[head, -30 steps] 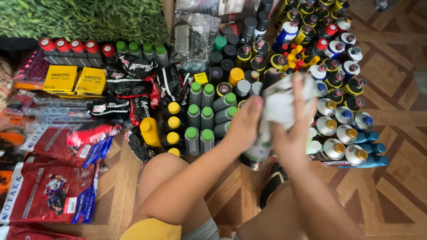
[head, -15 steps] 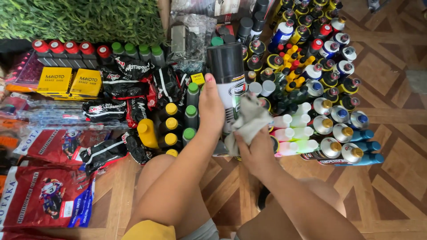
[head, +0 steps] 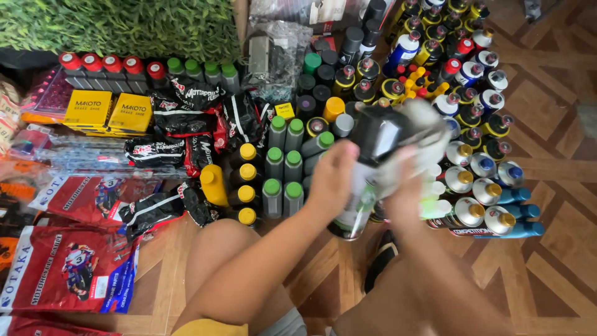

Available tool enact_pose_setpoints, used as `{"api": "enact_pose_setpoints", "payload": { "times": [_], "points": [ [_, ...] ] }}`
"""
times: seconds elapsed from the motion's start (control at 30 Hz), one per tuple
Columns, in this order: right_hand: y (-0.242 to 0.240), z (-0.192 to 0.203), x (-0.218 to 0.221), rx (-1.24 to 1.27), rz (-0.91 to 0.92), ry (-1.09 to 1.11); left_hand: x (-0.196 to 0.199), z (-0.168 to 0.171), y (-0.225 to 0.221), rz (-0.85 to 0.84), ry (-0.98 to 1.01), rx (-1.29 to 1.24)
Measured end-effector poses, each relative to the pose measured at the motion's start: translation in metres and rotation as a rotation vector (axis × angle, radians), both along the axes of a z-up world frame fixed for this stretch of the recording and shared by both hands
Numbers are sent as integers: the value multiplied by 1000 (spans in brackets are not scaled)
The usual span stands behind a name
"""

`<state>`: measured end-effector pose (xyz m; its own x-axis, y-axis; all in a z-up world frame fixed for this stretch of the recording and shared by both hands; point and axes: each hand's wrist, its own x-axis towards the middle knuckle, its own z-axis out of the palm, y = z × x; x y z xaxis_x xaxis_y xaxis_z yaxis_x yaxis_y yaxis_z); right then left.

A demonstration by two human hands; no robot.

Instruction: Cleaning and wiping down various spray paint cans and mechanical fluids in an inventory area.

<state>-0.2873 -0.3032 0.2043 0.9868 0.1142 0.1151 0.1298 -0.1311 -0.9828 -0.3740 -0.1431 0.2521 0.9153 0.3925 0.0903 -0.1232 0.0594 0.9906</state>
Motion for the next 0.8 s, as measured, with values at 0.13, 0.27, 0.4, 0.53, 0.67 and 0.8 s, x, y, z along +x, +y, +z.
{"api": "enact_pose_setpoints", "payload": {
  "times": [0.13, 0.27, 0.4, 0.53, 0.67, 0.8],
  "points": [
    [39, 42, -64, -222, 313, -171, 10, -4, 39, 292, -60, -161],
    [65, 112, -87, -288, 532, -515, 1, 48, 66, 337, -167, -583],
    [59, 102, -70, -276, 566, -436, 3, 31, 64, 376, -175, -722],
    [40, 75, -53, 280, 708, 162, -1, 46, 66, 188, -178, -741],
    [14, 44, -37, 743, 906, 684, -8, 72, 64, -38, -152, -661],
    [30, 51, -54, 665, 812, 423, -5, 52, 58, -220, -313, -855]
  ]
}}
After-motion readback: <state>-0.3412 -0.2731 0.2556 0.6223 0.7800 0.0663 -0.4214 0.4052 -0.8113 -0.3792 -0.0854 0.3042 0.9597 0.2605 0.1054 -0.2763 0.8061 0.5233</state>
